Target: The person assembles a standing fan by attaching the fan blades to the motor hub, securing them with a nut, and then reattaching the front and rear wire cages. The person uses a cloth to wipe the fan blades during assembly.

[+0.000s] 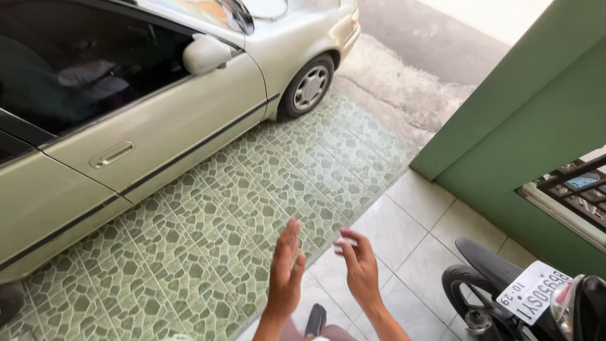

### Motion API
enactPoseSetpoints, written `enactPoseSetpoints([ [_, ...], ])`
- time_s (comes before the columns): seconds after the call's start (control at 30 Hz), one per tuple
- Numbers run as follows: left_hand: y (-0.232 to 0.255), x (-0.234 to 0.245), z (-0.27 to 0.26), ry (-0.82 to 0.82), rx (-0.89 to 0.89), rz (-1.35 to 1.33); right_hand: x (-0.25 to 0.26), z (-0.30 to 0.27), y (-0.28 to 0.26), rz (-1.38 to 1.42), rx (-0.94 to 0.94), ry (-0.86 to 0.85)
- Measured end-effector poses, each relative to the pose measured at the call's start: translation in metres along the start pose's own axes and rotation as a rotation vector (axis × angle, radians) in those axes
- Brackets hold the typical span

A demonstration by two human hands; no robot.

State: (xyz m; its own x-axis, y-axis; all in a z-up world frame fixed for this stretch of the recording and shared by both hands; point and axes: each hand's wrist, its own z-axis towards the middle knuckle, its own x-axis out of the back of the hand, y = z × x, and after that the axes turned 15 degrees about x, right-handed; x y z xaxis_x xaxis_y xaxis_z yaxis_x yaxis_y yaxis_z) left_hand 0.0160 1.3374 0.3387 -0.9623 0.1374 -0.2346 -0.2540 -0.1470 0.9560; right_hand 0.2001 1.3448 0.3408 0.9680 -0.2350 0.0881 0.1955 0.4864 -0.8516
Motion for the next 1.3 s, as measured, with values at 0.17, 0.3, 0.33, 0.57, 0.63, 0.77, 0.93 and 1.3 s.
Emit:
enactPoseSetpoints([
  [0.17,0.001,-0.008,0.132,0.026,0.024,-0.125,-0.027,0.134,0.03,0.12,0.039,-0.031],
  [0.3,-0.024,-0.002,0.228,0.032,0.053,-0.126,-0.042,0.212,0.083,0.053,-0.011,-0.059],
  [0.33,-0.032,0.001,0.261,0.024,0.026,-0.139,-0.045,0.239,0.101,0.051,0.005,-0.066],
  [0.57,-0.016,0.021,0.504,-0.02,0.092,-0.138,-0.079,0.434,0.178,-0.035,-0.024,-0.044],
  [0.63,0.006,0.017,0.574,-0.048,0.075,-0.093,-0.081,0.497,0.186,-0.008,-0.013,0.0],
  [0.77,0.024,0.011,0.696,-0.105,0.055,-0.078,-0.082,0.596,0.211,-0.02,0.04,0.086],
  [0.93,-0.002,0.001,0.839,-0.039,-0.014,-0.011,-0.08,0.726,0.273,-0.12,-0.057,0.103],
  [1.3,-0.023,-0.015,1.047,0.139,0.241,-0.168,-0.122,0.992,0.354,-0.309,-0.044,-0.128],
])
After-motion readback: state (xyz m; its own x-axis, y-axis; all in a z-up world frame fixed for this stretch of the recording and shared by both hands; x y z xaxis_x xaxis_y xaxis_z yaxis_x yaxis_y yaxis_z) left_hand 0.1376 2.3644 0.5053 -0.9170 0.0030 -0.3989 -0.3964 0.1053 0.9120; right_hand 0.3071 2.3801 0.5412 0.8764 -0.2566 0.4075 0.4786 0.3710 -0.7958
